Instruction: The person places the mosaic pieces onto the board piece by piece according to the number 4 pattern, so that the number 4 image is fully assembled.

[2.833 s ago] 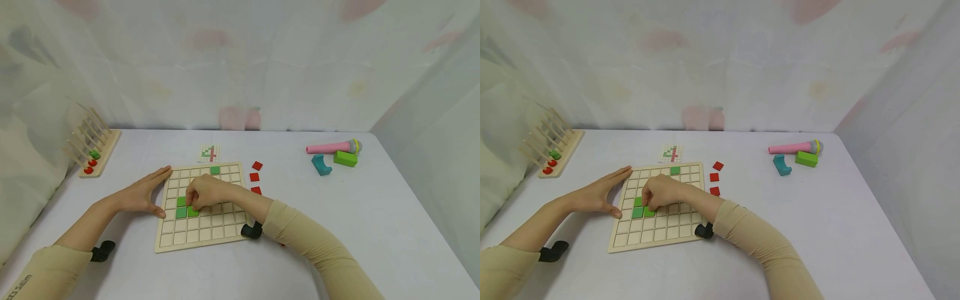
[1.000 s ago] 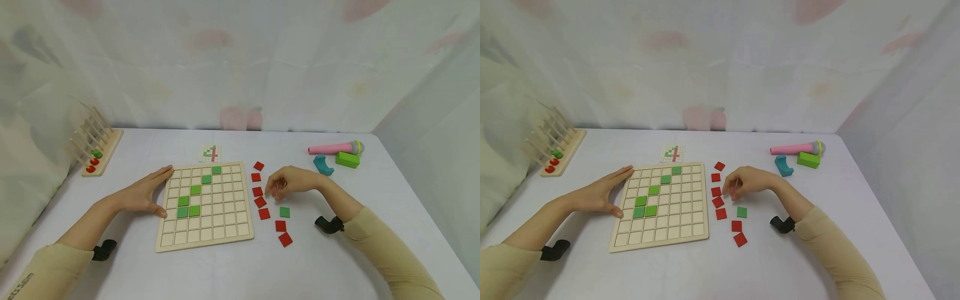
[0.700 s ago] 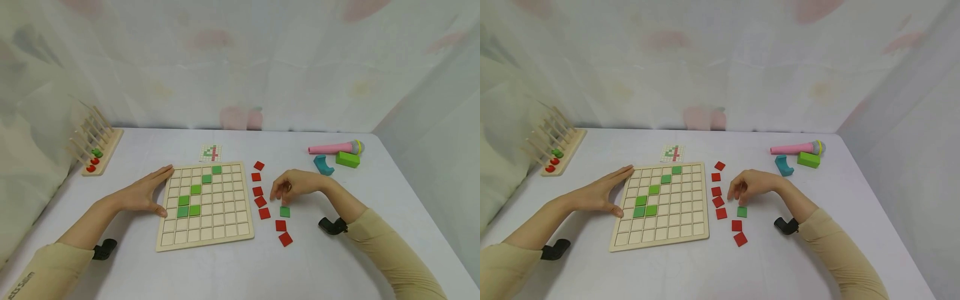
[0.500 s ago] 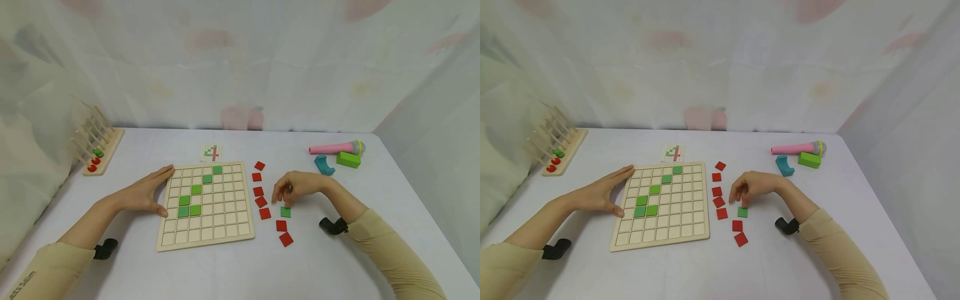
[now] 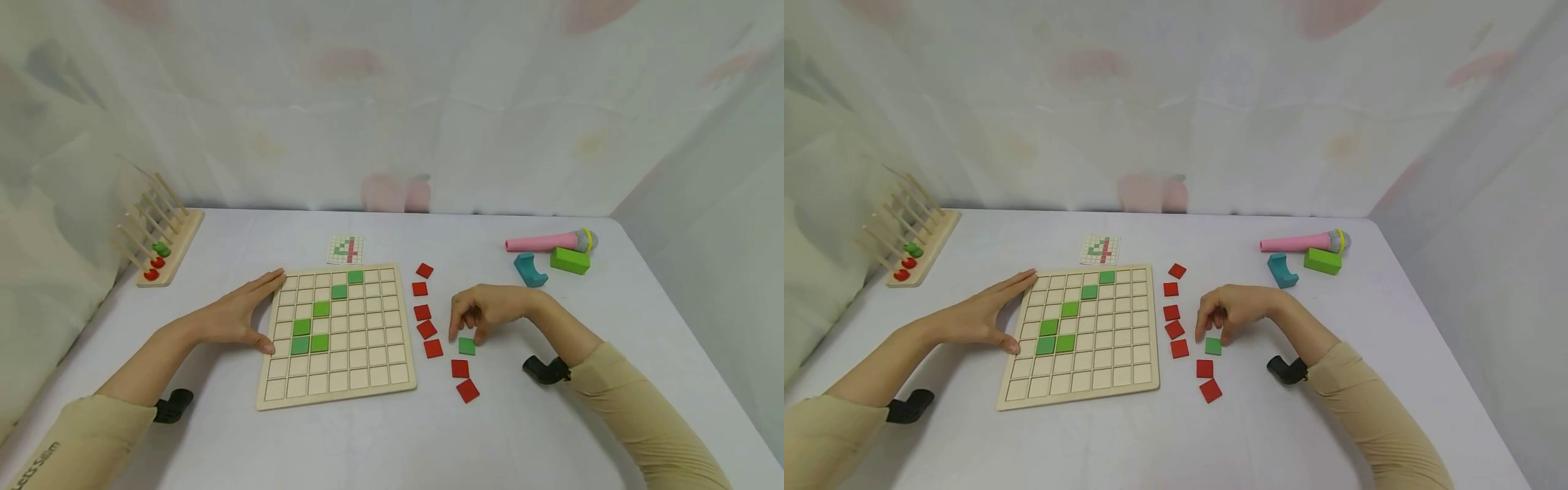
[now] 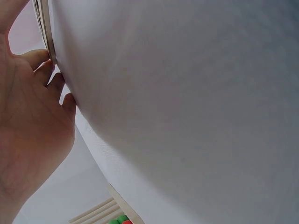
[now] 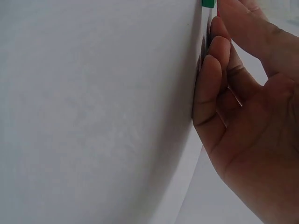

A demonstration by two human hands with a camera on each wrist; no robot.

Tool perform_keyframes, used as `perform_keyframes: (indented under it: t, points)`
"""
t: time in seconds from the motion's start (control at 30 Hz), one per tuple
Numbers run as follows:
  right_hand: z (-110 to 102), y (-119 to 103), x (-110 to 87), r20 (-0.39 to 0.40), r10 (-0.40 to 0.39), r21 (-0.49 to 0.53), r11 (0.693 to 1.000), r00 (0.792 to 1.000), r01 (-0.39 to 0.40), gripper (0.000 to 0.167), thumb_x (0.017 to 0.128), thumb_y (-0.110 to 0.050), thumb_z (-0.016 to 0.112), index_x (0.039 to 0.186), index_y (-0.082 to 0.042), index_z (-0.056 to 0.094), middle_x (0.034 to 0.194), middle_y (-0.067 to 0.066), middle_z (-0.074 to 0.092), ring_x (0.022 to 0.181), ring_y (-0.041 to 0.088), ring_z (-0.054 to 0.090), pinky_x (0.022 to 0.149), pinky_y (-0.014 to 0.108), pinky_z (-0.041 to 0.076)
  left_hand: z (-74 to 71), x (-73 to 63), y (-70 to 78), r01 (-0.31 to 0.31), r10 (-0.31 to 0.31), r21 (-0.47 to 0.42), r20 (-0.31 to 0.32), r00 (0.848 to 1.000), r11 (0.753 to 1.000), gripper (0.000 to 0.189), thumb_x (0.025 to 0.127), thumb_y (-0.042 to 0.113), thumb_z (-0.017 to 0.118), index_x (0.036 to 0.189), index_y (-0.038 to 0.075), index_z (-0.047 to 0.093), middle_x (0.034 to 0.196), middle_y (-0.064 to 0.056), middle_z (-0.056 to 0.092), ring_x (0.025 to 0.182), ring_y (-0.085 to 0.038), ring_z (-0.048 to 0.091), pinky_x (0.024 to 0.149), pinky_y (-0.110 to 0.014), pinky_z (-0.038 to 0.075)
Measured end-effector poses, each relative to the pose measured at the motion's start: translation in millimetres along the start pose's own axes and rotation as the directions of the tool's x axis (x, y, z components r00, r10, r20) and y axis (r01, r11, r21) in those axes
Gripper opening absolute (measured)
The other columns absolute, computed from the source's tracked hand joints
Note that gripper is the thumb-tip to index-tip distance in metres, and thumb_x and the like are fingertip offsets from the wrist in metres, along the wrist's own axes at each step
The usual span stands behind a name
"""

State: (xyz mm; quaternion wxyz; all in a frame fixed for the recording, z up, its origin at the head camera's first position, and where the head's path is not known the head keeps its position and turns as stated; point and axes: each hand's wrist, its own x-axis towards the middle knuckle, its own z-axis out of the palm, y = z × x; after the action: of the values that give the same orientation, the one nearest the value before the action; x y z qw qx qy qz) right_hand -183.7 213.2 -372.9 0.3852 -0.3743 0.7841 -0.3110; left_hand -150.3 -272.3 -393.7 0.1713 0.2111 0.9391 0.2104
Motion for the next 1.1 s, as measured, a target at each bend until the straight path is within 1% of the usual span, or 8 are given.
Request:
perform_keyframes:
  t: [0.17,0.33,0.57,0.67,0.9,1.0,1.1]
  points:
    - [0.9,0.0,0.3,0.007,-0.007,-0.028,1.0,1.0,0.007,0.031,0.076,-0.003,0.079,0.102,-0.021,0.079,0.096,0.008,0.061,0.084,0.018,0.056,0.068,0.02,0.049,0.0,0.0,0.4,0.005,-0.005,-0.002,0.004,1.0,1.0,0.14,0.055,0.066,0.085,0.159,0.004,0.014,0.168,-0.016,0.008,0.153,-0.048,0.01,0.117,-0.07,0.017]
    - [2.2,-0.8,0.6,0.007,-0.004,-0.045,0.999,1.0,0.005,0.029,0.076,-0.005,0.081,0.101,-0.021,0.079,0.097,0.007,0.061,0.085,0.018,0.056,0.069,0.019,0.049,0.3,-0.1,0.2,0.003,-0.003,-0.008,0.004,1.0,1.0,0.14,0.055,0.065,0.086,0.159,0.004,0.014,0.168,-0.016,0.008,0.153,-0.047,0.01,0.117,-0.07,0.017]
    - [4.5,-5.9,2.3,-0.013,0.026,-0.128,0.991,1.0,-0.028,0.026,0.075,-0.012,0.084,0.095,-0.026,0.078,0.097,0.001,0.061,0.086,0.015,0.057,0.071,0.021,0.051,-0.2,-0.2,1.1,0.004,-0.004,-0.005,0.003,1.0,1.0,0.141,0.054,0.066,0.086,0.159,0.004,0.014,0.168,-0.017,0.008,0.153,-0.047,0.01,0.118,-0.069,0.017]
    - [5.0,-8.4,2.6,-0.02,0.039,-0.153,0.987,0.999,-0.041,0.024,0.074,-0.013,0.085,0.093,-0.025,0.076,0.096,-0.001,0.061,0.085,0.014,0.057,0.071,0.021,0.051,-0.3,-0.3,1.5,0.007,-0.007,-0.005,0.003,1.0,1.0,0.141,0.054,0.066,0.085,0.159,0.004,0.014,0.168,-0.017,0.008,0.153,-0.047,0.01,0.118,-0.069,0.017]
    - [5.4,-11.4,2.4,-0.052,0.05,-0.16,0.985,0.997,-0.057,0.021,0.074,-0.01,0.084,0.087,-0.017,0.069,0.087,-0.001,0.061,0.078,0.012,0.057,0.069,0.022,0.051,-0.7,-0.6,2.0,0.014,-0.014,-0.013,0.007,1.0,1.0,0.14,0.055,0.065,0.085,0.159,0.006,0.013,0.168,-0.015,0.007,0.153,-0.046,0.009,0.118,-0.07,0.016]
    - [4.8,-11.4,3.4,-0.069,0.071,-0.143,0.986,0.995,-0.081,0.017,0.076,-0.011,0.082,0.084,-0.017,0.068,0.081,-0.003,0.062,0.074,0.011,0.057,0.068,0.023,0.052,-1.0,-0.9,2.4,0.016,-0.016,-0.012,0.007,1.0,1.0,0.14,0.055,0.066,0.085,0.159,0.006,0.013,0.168,-0.016,0.008,0.153,-0.047,0.009,0.118,-0.07,0.016]
    - [3.8,-10.0,5.1,-0.08,0.077,-0.114,0.99,0.994,-0.086,0.013,0.079,-0.013,0.081,0.082,-0.016,0.069,0.077,-0.004,0.064,0.072,0.011,0.058,0.068,0.023,0.052,-1.0,-1.2,2.6,0.017,-0.017,-0.01,0.007,1.0,1.0,0.14,0.054,0.066,0.085,0.159,0.006,0.014,0.168,-0.016,0.008,0.153,-0.047,0.009,0.118,-0.07,0.016]
